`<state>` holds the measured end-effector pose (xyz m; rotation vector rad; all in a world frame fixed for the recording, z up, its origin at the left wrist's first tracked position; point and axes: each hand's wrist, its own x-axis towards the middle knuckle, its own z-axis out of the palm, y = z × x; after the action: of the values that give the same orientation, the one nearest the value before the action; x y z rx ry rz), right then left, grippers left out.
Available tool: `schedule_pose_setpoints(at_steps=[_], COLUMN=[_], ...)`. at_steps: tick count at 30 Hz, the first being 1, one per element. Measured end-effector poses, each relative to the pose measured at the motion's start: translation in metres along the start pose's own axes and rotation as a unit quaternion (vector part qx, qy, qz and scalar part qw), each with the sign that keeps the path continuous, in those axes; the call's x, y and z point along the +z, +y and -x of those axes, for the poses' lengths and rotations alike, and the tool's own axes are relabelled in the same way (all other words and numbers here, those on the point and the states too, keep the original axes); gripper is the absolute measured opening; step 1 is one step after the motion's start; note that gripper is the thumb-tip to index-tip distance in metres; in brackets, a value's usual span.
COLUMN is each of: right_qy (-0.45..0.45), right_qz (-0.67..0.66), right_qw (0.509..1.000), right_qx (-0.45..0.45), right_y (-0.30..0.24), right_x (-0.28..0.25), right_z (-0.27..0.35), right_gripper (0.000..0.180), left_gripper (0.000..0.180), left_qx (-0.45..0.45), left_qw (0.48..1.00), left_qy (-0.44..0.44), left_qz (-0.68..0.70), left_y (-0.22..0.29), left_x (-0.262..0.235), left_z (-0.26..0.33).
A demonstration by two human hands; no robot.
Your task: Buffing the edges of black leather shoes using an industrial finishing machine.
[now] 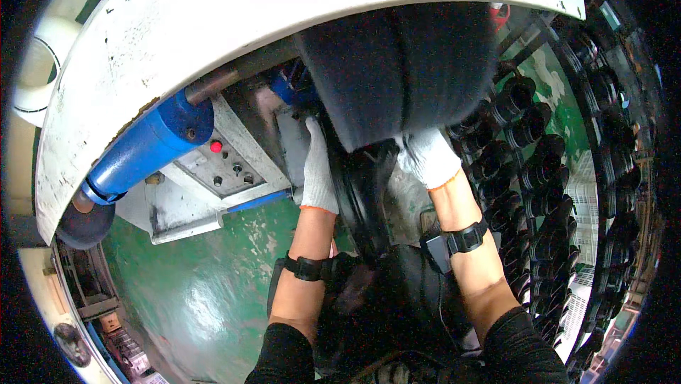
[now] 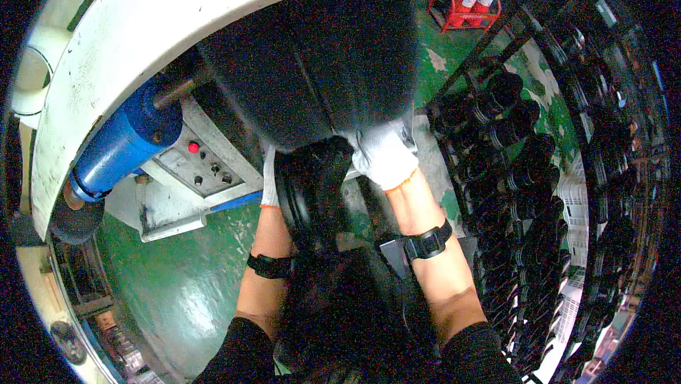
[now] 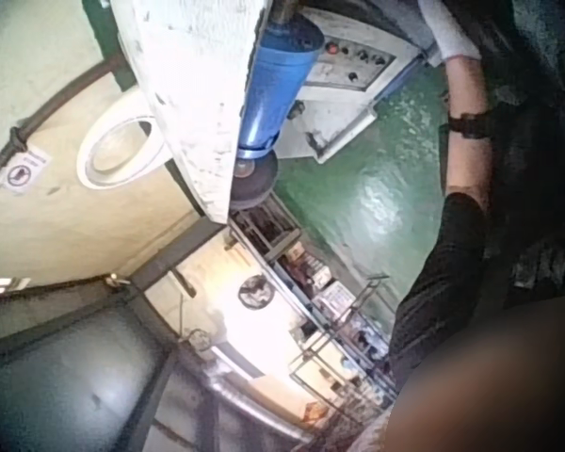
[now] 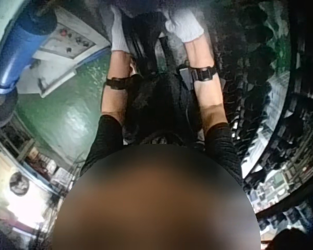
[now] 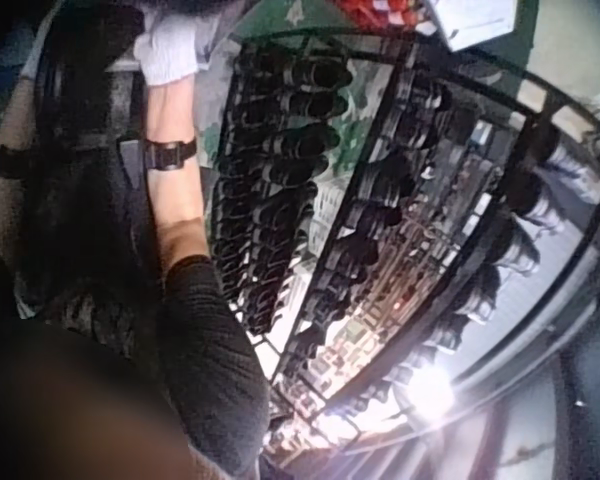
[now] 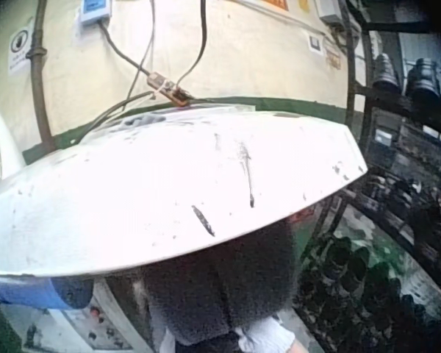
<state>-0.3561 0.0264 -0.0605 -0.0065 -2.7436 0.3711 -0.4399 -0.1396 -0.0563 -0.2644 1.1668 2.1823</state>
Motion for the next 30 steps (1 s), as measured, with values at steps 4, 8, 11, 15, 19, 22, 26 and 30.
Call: schedule_pose_setpoints(at_steps=[4,8,11,15,19,22,26,30], right_qy=[0.069,0.065,-0.004,0.056,0.010,0.026,0.058,0.101], right_qz=[0.067,-0.049,-0.105,-0.069,-0.372,-0.391,-0.390,0.154], right_qw=[0.995,0.995,0.984,0.996,0.927,0.915,0.914,0.975], right_qx=[0.038,0.057,0.142,0.021,0.049,0.095,0.099,-0.123], right_y=[0.010,0.015,0.035,0.060,0.024,0.046,0.035,0.013], right_x=[0.006,-0.014,-0.024,-0.032,-0.057,-0.069,-0.055,-0.033], right_z=[0.008,0.010,0.019,0.031,0.009,0.027,0.029,0.020], right_gripper=[0.042,0.039,0.036,0.006,0.021,0.027,0.021,0.020], left_gripper=[0.064,0.057,0.055,0.056,0.037,0.060,0.056,0.061], left_qx=[-0.016,0.203,0.334,0.638,0.270,-0.086,-0.042,0.040], left_qw=[0.997,0.912,0.831,0.548,0.861,0.881,0.953,0.954], left_qy=[-0.032,-0.150,-0.154,-0.057,-0.219,-0.336,-0.157,-0.150], left_qz=[-0.074,-0.322,-0.417,-0.538,-0.370,0.323,0.254,0.257], left_y=[0.003,0.000,-0.025,-0.078,-0.121,-0.119,-0.079,-0.024], left_x=[0.014,0.023,0.017,-0.028,-0.093,-0.010,0.004,0.005], left_z=[0.020,0.029,0.014,-0.028,-0.103,-0.075,-0.054,-0.026])
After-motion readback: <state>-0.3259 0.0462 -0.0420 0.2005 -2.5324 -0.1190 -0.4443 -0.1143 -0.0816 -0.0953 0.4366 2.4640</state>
